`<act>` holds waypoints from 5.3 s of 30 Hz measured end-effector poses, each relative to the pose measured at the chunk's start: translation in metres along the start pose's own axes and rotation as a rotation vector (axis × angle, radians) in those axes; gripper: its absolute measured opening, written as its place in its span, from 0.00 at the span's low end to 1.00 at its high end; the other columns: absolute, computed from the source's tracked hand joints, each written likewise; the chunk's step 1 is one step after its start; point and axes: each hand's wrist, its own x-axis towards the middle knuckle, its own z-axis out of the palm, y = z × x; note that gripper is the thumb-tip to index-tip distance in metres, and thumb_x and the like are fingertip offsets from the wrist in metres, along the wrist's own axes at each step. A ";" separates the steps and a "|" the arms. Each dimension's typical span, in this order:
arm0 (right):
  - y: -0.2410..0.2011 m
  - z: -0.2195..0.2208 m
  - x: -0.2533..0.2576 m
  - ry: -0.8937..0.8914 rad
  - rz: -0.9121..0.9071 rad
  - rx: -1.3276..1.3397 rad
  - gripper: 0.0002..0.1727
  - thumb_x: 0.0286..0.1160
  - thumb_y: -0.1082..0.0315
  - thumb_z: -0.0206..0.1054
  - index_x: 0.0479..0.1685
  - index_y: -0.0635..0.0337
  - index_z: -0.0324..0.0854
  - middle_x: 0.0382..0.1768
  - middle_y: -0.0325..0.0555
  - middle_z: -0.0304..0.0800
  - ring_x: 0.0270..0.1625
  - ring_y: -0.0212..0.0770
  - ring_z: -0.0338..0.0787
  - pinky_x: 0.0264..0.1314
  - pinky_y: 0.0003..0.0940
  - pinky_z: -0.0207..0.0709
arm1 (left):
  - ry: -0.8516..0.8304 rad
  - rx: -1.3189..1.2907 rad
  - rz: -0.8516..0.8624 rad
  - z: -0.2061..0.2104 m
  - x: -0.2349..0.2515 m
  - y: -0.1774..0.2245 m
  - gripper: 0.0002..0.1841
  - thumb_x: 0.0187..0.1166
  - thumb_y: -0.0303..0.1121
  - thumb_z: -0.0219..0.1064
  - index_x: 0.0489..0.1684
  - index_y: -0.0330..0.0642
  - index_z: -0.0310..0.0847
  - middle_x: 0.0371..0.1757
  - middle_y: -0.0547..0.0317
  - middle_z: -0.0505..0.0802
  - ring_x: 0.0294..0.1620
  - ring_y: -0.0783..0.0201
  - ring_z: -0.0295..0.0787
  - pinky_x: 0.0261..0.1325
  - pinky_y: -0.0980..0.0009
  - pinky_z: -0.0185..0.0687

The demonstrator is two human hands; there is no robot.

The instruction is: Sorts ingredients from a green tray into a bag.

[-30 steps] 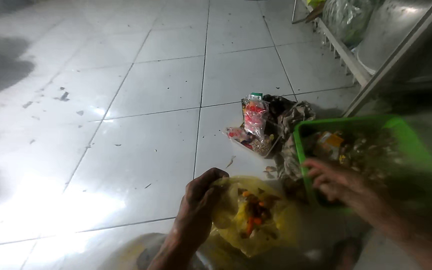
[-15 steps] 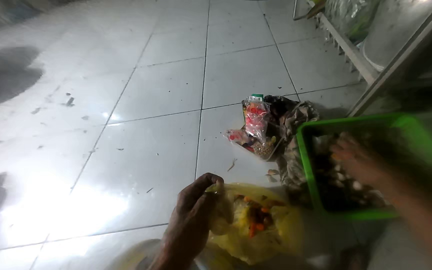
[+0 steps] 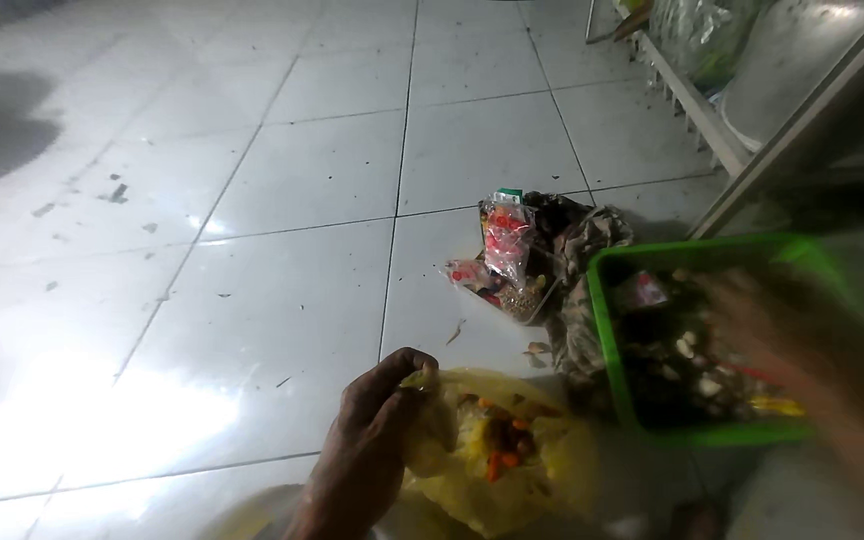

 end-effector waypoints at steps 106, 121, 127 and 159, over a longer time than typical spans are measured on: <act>-0.135 0.029 -0.068 -0.017 -0.767 0.471 0.15 0.70 0.68 0.70 0.55 0.56 0.91 0.42 0.45 0.91 0.40 0.39 0.91 0.41 0.36 0.87 | -0.014 0.063 0.197 -0.025 -0.004 0.010 0.05 0.75 0.40 0.62 0.37 0.59 0.84 0.27 0.75 0.84 0.21 0.82 0.78 0.21 0.86 0.74; -0.012 -0.006 -0.023 -0.426 0.311 -0.241 0.15 0.81 0.64 0.68 0.60 0.62 0.85 0.60 0.62 0.88 0.65 0.65 0.86 0.67 0.66 0.76 | -0.006 0.131 0.116 -0.016 0.000 0.004 0.06 0.69 0.33 0.61 0.35 0.55 0.85 0.24 0.72 0.83 0.18 0.78 0.76 0.18 0.84 0.72; 0.014 -0.007 -0.014 -0.220 0.537 0.101 0.17 0.87 0.66 0.62 0.60 0.74 0.82 0.58 0.74 0.85 0.62 0.70 0.85 0.66 0.70 0.73 | 0.007 0.098 0.141 -0.024 -0.002 0.012 0.07 0.73 0.34 0.59 0.36 0.56 0.83 0.25 0.75 0.83 0.17 0.81 0.75 0.17 0.86 0.71; -0.149 0.005 -0.089 -0.328 -0.523 0.495 0.09 0.79 0.70 0.65 0.51 0.60 0.89 0.32 0.49 0.91 0.35 0.45 0.91 0.41 0.44 0.87 | -0.102 0.429 0.326 -0.026 -0.023 0.031 0.19 0.76 0.61 0.65 0.49 0.58 0.82 0.30 0.81 0.82 0.27 0.86 0.77 0.28 0.88 0.74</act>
